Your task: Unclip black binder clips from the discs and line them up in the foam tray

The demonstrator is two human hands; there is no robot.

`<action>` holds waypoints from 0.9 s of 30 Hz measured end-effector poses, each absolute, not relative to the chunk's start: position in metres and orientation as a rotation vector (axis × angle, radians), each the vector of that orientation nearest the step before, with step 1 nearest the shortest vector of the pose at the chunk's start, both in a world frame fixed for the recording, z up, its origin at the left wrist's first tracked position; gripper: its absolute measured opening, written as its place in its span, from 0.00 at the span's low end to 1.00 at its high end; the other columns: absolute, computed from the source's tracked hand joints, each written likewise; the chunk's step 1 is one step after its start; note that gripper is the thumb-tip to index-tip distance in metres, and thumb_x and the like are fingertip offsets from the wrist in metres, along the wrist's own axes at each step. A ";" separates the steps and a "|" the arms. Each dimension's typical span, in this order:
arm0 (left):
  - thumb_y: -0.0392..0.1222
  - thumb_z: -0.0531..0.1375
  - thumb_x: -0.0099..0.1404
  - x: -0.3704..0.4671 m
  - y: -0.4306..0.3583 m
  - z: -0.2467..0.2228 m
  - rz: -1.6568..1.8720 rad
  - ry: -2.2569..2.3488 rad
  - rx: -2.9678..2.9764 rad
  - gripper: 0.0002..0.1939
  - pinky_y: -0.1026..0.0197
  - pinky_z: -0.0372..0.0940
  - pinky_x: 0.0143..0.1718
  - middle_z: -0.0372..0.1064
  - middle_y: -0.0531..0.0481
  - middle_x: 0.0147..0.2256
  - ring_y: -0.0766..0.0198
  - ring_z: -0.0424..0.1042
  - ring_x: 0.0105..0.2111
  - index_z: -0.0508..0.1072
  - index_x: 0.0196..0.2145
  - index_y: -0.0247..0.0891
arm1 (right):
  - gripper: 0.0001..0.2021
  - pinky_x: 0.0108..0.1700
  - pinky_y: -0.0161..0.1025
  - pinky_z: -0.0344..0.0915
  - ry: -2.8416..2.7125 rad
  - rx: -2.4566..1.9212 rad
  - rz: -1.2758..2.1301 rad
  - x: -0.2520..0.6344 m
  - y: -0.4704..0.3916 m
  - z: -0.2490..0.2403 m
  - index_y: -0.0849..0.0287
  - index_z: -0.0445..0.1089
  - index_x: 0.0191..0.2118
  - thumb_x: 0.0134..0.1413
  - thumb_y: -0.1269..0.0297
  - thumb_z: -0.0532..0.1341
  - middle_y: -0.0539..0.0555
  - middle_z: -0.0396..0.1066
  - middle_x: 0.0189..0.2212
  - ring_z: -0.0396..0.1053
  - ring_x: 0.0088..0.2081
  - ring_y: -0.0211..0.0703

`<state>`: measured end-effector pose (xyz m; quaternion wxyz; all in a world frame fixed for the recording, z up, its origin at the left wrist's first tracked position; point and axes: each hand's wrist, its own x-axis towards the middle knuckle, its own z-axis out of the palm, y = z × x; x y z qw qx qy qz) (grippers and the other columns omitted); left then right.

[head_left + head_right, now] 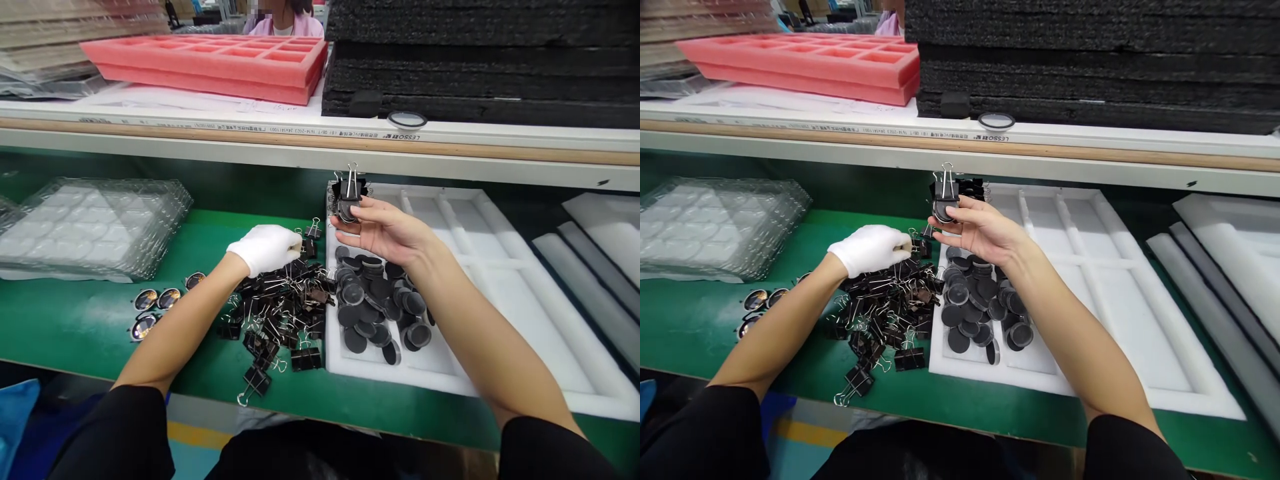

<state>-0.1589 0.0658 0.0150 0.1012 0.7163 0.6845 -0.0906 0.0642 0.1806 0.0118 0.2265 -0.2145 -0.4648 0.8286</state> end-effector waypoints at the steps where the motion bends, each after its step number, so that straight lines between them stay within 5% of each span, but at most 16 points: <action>1: 0.52 0.55 0.69 -0.159 0.066 0.015 -0.312 2.041 2.101 0.16 0.58 0.61 0.34 0.79 0.46 0.37 0.54 0.75 0.35 0.80 0.43 0.46 | 0.13 0.58 0.52 0.75 -1.278 -0.594 2.283 0.064 0.181 0.011 0.54 0.73 0.38 0.49 0.66 0.75 0.53 0.79 0.44 0.76 0.54 0.50; 12: 0.65 0.52 0.69 -0.163 0.066 0.010 -0.281 2.012 2.110 0.26 0.55 0.61 0.36 0.72 0.44 0.36 0.53 0.72 0.33 0.81 0.38 0.44 | 0.19 0.55 0.49 0.76 -1.345 -0.571 2.287 0.064 0.182 0.009 0.53 0.76 0.43 0.43 0.67 0.78 0.51 0.79 0.41 0.78 0.46 0.45; 19: 0.56 0.55 0.70 -0.160 0.064 0.015 0.037 2.057 2.167 0.20 0.48 0.60 0.50 0.73 0.46 0.41 0.51 0.72 0.46 0.81 0.34 0.44 | 0.17 0.51 0.47 0.76 -1.373 -0.586 2.281 0.066 0.182 0.006 0.54 0.75 0.36 0.40 0.63 0.80 0.50 0.79 0.37 0.77 0.43 0.44; 27: 0.58 0.59 0.69 -0.156 0.056 0.043 0.953 1.873 1.792 0.22 0.60 0.61 0.32 0.73 0.51 0.27 0.65 0.67 0.27 0.78 0.29 0.36 | 0.19 0.59 0.57 0.72 -1.426 -0.581 2.203 0.066 0.184 -0.002 0.53 0.76 0.34 0.36 0.59 0.82 0.51 0.80 0.39 0.76 0.49 0.51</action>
